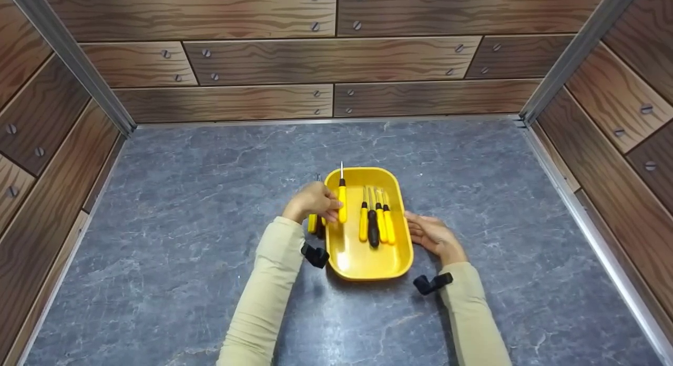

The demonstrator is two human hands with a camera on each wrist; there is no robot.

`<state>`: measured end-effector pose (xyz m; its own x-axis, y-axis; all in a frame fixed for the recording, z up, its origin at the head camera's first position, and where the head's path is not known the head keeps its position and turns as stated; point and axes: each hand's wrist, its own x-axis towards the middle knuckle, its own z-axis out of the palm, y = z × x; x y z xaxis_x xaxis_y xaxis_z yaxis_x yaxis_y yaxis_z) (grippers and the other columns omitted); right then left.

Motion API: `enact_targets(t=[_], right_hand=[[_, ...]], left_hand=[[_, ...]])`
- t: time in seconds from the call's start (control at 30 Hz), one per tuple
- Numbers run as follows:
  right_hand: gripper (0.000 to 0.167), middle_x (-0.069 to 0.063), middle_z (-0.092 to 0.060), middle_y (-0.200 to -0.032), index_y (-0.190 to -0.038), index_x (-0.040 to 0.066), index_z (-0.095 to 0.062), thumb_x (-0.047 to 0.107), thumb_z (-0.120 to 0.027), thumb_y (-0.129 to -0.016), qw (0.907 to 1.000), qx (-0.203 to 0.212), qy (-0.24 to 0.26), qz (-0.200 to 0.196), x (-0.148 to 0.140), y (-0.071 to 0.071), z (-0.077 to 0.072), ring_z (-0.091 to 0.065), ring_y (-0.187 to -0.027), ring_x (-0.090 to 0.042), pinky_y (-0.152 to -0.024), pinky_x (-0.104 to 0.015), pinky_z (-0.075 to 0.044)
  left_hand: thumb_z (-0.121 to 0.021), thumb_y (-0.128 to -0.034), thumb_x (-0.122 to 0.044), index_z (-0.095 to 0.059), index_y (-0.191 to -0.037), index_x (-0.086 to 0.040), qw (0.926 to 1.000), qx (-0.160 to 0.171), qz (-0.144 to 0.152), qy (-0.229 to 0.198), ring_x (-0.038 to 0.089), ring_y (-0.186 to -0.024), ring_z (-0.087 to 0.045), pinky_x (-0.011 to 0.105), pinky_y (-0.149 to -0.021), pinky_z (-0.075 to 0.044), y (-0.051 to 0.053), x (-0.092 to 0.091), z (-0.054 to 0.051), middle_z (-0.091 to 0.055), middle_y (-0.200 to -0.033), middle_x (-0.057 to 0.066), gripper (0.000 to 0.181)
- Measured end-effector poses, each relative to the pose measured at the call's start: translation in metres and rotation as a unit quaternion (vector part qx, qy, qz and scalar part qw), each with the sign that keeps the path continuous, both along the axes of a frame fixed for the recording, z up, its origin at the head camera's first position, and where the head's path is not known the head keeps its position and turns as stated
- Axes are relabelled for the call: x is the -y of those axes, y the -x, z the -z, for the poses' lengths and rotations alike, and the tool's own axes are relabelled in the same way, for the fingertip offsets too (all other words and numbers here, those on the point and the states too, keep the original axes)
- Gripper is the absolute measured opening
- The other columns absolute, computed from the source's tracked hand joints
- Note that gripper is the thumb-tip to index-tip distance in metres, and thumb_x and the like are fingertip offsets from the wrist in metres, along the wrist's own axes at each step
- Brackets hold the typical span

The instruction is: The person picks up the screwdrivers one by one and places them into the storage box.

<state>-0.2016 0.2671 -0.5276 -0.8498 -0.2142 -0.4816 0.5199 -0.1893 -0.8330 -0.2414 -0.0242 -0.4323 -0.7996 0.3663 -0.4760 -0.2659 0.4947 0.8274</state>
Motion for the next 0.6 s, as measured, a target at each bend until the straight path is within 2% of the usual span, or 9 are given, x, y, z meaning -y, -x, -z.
enact_targets(t=[0.07, 0.1, 0.17, 0.3, 0.43, 0.6], right_hand=[[0.016, 0.002, -0.075, -0.085, -0.093, 0.013, -0.072, 0.023, -0.06, -0.096, 1.0, 0.001, 0.004, 0.006, 0.0, 0.0, 0.0, -0.07, -0.084, -0.009, -0.079, -0.023, -0.061], [0.018, 0.002, -0.075, -0.084, -0.083, 0.017, -0.072, 0.022, -0.059, -0.096, 0.9999, 0.003, 0.01, 0.008, 0.0, 0.0, 0.0, -0.07, -0.083, -0.009, -0.079, -0.022, -0.061], [0.018, 0.002, -0.075, -0.084, -0.083, 0.017, -0.072, 0.022, -0.059, -0.096, 0.9999, 0.003, 0.012, 0.01, 0.0, 0.0, 0.001, -0.07, -0.083, -0.009, -0.079, -0.022, -0.061], [0.018, 0.002, -0.075, -0.084, -0.084, 0.017, -0.072, 0.022, -0.06, -0.096, 0.9999, 0.006, 0.008, 0.014, 0.0, 0.001, 0.002, -0.071, -0.083, -0.009, -0.078, -0.023, -0.061], [0.017, 0.002, -0.075, -0.084, -0.084, 0.016, -0.072, 0.023, -0.061, -0.095, 0.9998, 0.007, 0.006, 0.016, 0.001, 0.001, 0.003, -0.071, -0.083, -0.009, -0.077, -0.024, -0.061], [0.017, 0.002, -0.075, -0.084, -0.083, 0.017, -0.072, 0.023, -0.061, -0.095, 0.9998, 0.007, 0.007, 0.018, 0.0, 0.001, 0.003, -0.071, -0.083, -0.009, -0.078, -0.023, -0.061]], left_hand=[[-0.058, -0.0945, -0.004, -0.061, -0.082, 0.002, 1.0, 0.003, 0.006, 0.002, 0.008, -0.049, -0.062, 0.047, -0.09, -0.059, 0.001, -0.002, 0.0, -0.06, -0.058, 0.003, 0.014], [-0.058, -0.0945, -0.004, -0.059, -0.079, 0.0, 1.0, 0.005, 0.008, 0.002, 0.008, -0.049, -0.061, 0.047, -0.091, -0.058, 0.001, -0.003, -0.001, -0.06, -0.057, 0.003, 0.016], [-0.057, -0.0946, -0.004, -0.058, -0.077, -0.001, 0.9999, 0.006, 0.012, 0.007, 0.008, -0.048, -0.061, 0.048, -0.091, -0.058, 0.001, -0.006, -0.001, -0.06, -0.056, 0.003, 0.018], [-0.057, -0.0948, -0.004, -0.064, -0.091, 0.008, 0.9997, 0.015, 0.014, 0.014, 0.007, -0.047, -0.061, 0.048, -0.092, -0.057, 0.002, -0.01, 0.0, -0.06, -0.056, 0.003, 0.014], [-0.057, -0.0947, -0.003, -0.064, -0.104, 0.012, 0.9995, 0.028, 0.011, 0.013, 0.008, -0.047, -0.062, 0.046, -0.091, -0.057, 0.002, -0.013, 0.001, -0.061, -0.057, 0.004, 0.019], [-0.057, -0.0941, -0.002, -0.064, -0.099, 0.011, 0.9996, 0.025, 0.01, 0.013, 0.009, -0.048, -0.062, 0.043, -0.089, -0.059, 0.002, -0.016, 0.002, -0.061, -0.056, 0.004, 0.016]])
